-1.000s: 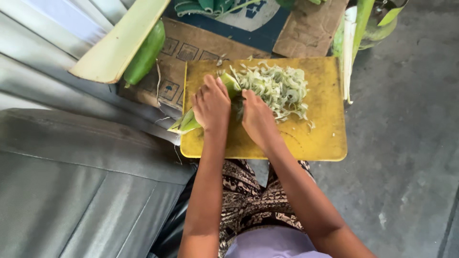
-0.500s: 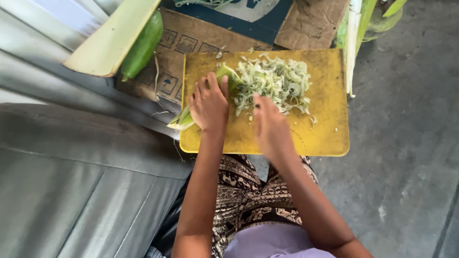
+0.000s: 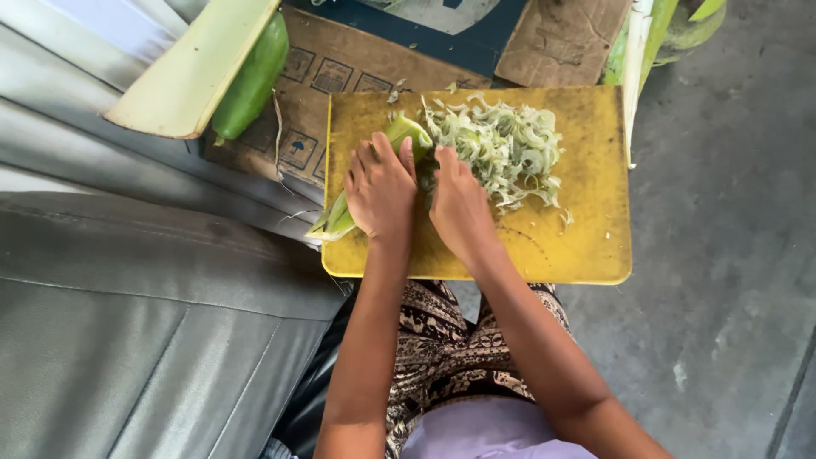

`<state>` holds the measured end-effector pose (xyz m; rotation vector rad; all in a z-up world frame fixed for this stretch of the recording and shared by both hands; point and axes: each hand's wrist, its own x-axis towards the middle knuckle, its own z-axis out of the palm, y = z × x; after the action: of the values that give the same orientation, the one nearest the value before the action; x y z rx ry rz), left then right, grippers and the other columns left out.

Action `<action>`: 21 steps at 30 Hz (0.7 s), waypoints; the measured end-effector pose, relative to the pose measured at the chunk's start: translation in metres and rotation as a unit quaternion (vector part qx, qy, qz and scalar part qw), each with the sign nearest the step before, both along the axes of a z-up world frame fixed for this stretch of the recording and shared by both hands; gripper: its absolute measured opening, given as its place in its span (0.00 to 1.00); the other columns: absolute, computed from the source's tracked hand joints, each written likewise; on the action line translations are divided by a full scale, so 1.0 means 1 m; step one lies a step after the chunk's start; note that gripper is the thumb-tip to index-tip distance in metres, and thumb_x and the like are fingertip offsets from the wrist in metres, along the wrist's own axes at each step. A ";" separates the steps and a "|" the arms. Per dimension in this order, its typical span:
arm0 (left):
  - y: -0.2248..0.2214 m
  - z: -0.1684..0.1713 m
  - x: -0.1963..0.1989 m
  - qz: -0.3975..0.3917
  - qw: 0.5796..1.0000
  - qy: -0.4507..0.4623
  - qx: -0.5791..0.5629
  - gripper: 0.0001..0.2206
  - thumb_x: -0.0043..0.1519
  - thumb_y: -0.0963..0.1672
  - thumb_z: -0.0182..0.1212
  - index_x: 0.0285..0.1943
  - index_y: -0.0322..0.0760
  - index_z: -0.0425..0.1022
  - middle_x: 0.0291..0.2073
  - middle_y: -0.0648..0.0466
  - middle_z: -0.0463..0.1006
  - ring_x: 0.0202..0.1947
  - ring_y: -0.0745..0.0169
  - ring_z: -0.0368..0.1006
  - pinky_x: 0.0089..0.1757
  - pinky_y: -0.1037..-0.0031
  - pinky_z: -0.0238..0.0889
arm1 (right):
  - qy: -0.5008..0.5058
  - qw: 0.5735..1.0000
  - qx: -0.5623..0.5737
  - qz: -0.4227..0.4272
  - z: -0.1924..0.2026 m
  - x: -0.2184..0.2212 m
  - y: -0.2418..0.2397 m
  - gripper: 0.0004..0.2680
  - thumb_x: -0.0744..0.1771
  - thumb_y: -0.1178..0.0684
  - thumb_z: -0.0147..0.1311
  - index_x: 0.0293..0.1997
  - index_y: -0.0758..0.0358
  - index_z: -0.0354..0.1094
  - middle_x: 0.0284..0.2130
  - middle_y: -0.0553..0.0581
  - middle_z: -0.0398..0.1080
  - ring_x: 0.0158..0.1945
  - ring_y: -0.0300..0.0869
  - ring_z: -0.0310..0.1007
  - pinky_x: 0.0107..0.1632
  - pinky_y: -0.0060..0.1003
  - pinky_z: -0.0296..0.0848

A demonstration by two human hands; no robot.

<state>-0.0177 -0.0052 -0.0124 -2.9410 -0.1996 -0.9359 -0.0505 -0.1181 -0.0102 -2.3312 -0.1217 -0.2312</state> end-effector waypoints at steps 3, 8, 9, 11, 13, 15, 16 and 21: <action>0.000 0.000 0.000 -0.002 0.999 0.040 -0.024 0.19 0.73 0.55 0.45 0.50 0.38 0.68 0.45 0.46 0.79 0.51 0.48 0.78 0.47 0.61 0.70 | -0.025 0.999 0.030 0.036 0.005 -0.006 -0.017 0.11 0.70 0.64 0.42 0.60 0.70 0.57 0.50 0.76 0.70 0.49 0.61 0.76 0.49 0.51 0.75; -0.002 -0.003 -0.004 0.003 1.000 0.001 -0.012 0.20 0.72 0.55 0.44 0.56 0.37 0.69 0.50 0.46 0.78 0.53 0.49 0.76 0.49 0.62 0.69 | 0.040 0.998 0.037 0.025 0.046 -0.047 -0.028 0.13 0.71 0.61 0.41 0.64 0.68 0.56 0.46 0.73 0.71 0.42 0.61 0.75 0.45 0.52 0.74; -0.003 -0.005 -0.005 0.004 1.000 -0.008 -0.010 0.20 0.72 0.55 0.44 0.57 0.38 0.69 0.52 0.46 0.78 0.54 0.49 0.76 0.49 0.62 0.68 | 0.027 0.998 0.045 0.036 0.049 -0.052 -0.026 0.13 0.71 0.61 0.41 0.64 0.69 0.55 0.47 0.73 0.70 0.43 0.61 0.76 0.46 0.52 0.74; -0.002 -0.006 -0.006 -0.001 1.000 0.003 -0.013 0.20 0.73 0.55 0.44 0.57 0.37 0.69 0.53 0.47 0.78 0.55 0.48 0.75 0.50 0.62 0.68 | 0.009 0.998 0.039 0.044 0.052 -0.058 -0.022 0.14 0.70 0.62 0.40 0.65 0.69 0.55 0.48 0.73 0.69 0.45 0.61 0.76 0.47 0.52 0.75; -0.003 -0.004 -0.006 -0.005 1.000 0.007 -0.013 0.20 0.74 0.55 0.44 0.58 0.36 0.69 0.54 0.47 0.78 0.56 0.48 0.75 0.50 0.61 0.68 | -0.004 0.999 0.012 0.036 0.053 -0.056 -0.013 0.17 0.68 0.64 0.39 0.66 0.70 0.56 0.49 0.74 0.68 0.46 0.63 0.76 0.46 0.53 0.75; -0.002 -0.003 -0.008 -0.007 1.000 0.011 -0.010 0.21 0.74 0.55 0.44 0.58 0.35 0.69 0.54 0.46 0.78 0.56 0.48 0.76 0.49 0.61 0.68 | 0.051 0.998 -0.006 0.021 0.051 -0.052 -0.007 0.16 0.69 0.62 0.40 0.65 0.68 0.56 0.47 0.74 0.69 0.42 0.64 0.76 0.41 0.54 0.75; -0.001 -0.003 -0.008 -0.004 1.000 0.012 -0.008 0.21 0.74 0.55 0.44 0.58 0.36 0.69 0.54 0.46 0.78 0.56 0.48 0.76 0.49 0.61 0.68 | 0.081 0.997 -0.014 0.014 0.049 -0.049 -0.005 0.15 0.69 0.61 0.41 0.65 0.67 0.56 0.47 0.74 0.70 0.39 0.65 0.76 0.39 0.55 0.75; -0.003 -0.005 -0.007 -0.005 1.000 0.017 -0.010 0.21 0.73 0.55 0.44 0.59 0.36 0.70 0.55 0.46 0.77 0.56 0.48 0.75 0.50 0.60 0.68 | -0.025 0.998 0.047 0.022 0.026 -0.015 -0.006 0.10 0.72 0.61 0.44 0.62 0.66 0.57 0.45 0.74 0.73 0.43 0.63 0.78 0.43 0.53 0.77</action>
<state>-0.0250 -0.0086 -0.0179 -2.9767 -0.1944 -0.8908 -0.0659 -0.1239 0.0156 -2.2284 -0.1821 -0.2671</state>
